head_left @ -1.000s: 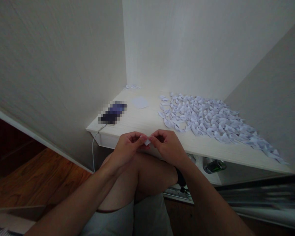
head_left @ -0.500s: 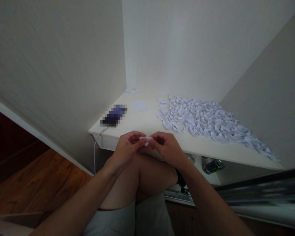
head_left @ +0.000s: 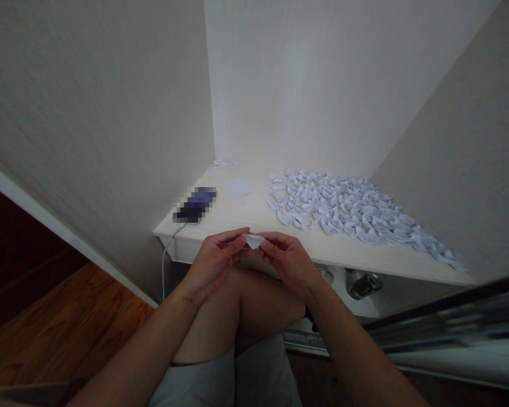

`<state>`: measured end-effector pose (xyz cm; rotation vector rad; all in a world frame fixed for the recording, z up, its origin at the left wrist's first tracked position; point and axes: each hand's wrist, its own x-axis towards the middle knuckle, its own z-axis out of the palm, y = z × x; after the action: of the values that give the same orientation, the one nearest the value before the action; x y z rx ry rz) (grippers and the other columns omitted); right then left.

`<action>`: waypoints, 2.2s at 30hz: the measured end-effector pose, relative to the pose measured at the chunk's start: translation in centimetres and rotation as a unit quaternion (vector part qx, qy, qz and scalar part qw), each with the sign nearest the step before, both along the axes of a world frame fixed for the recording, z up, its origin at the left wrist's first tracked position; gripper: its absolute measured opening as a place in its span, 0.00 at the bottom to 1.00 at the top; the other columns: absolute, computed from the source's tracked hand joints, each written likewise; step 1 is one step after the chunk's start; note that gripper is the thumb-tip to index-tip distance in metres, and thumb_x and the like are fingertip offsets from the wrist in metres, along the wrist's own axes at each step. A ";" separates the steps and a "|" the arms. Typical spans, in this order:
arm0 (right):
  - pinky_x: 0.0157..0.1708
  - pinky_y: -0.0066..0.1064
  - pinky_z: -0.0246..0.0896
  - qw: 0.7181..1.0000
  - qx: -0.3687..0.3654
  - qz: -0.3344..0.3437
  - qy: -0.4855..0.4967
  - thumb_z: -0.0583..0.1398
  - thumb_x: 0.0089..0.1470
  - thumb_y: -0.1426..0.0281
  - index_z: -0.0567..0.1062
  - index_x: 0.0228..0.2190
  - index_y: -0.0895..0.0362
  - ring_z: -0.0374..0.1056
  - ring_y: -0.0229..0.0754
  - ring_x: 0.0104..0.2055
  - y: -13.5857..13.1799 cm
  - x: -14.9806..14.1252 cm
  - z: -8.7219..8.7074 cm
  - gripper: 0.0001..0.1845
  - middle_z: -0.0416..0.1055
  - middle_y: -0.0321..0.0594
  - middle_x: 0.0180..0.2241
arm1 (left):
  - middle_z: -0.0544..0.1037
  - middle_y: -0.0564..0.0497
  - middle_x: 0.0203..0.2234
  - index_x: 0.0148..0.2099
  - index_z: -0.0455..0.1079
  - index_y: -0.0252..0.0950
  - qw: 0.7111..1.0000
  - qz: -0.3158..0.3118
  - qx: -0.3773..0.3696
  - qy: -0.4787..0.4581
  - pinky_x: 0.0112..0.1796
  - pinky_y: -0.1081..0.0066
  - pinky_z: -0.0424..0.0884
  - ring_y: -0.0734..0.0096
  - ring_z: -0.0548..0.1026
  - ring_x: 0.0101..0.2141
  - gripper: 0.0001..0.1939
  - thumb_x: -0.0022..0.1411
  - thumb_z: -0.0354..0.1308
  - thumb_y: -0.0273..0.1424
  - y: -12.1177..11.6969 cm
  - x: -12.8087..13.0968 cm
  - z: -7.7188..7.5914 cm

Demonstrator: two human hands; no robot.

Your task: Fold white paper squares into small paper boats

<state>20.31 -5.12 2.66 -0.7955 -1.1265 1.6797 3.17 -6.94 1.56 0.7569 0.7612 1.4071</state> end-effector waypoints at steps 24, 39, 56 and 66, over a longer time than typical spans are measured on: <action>0.25 0.25 0.56 0.994 -0.083 0.070 0.019 0.75 0.42 0.60 0.77 0.28 0.58 0.61 0.33 0.25 -0.6 -0.6 -0.3 0.18 0.72 0.34 0.25 | 0.79 0.48 0.24 0.33 0.77 0.32 0.982 -0.177 -0.066 0.016 0.24 0.78 0.74 0.73 0.77 0.25 0.13 0.49 0.75 0.33 0.1 -1.2 0.1; 0.27 0.27 0.59 0.976 0.092 0.021 -0.197 0.68 0.50 0.60 0.80 0.28 0.57 0.64 0.34 0.25 0.1 1.0 0.6 0.12 0.75 0.34 0.25 | 0.81 0.48 0.25 0.32 0.79 0.33 0.986 -0.061 0.000 0.154 0.25 0.72 0.78 0.68 0.78 0.26 0.17 0.46 0.75 0.39 0.0 -0.2 -0.1; 0.37 0.35 0.64 0.727 0.422 -0.243 -0.484 0.53 0.65 0.74 0.79 0.45 0.58 0.68 0.45 0.35 -3.1 -3.2 -0.6 0.14 0.74 0.46 0.34 | 0.82 0.50 0.26 0.33 0.78 0.35 0.911 0.201 0.117 0.340 0.29 0.74 0.77 0.68 0.80 0.27 0.07 0.58 0.66 0.34 -1.3 1.8 0.3; 0.41 0.37 0.68 0.741 0.423 -0.203 -0.480 0.55 0.64 0.74 0.78 0.48 0.60 0.70 0.46 0.40 -3.0 -3.5 -1.1 0.15 0.74 0.49 0.41 | 0.85 0.49 0.31 0.37 0.83 0.36 0.892 0.231 0.077 0.382 0.35 0.69 0.79 0.61 0.84 0.33 0.08 0.58 0.65 0.32 -1.3 1.4 -0.1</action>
<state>16.79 -8.08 1.58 -1.1754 -1.9895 0.1597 4.59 -8.20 1.47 1.3513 1.5299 1.6012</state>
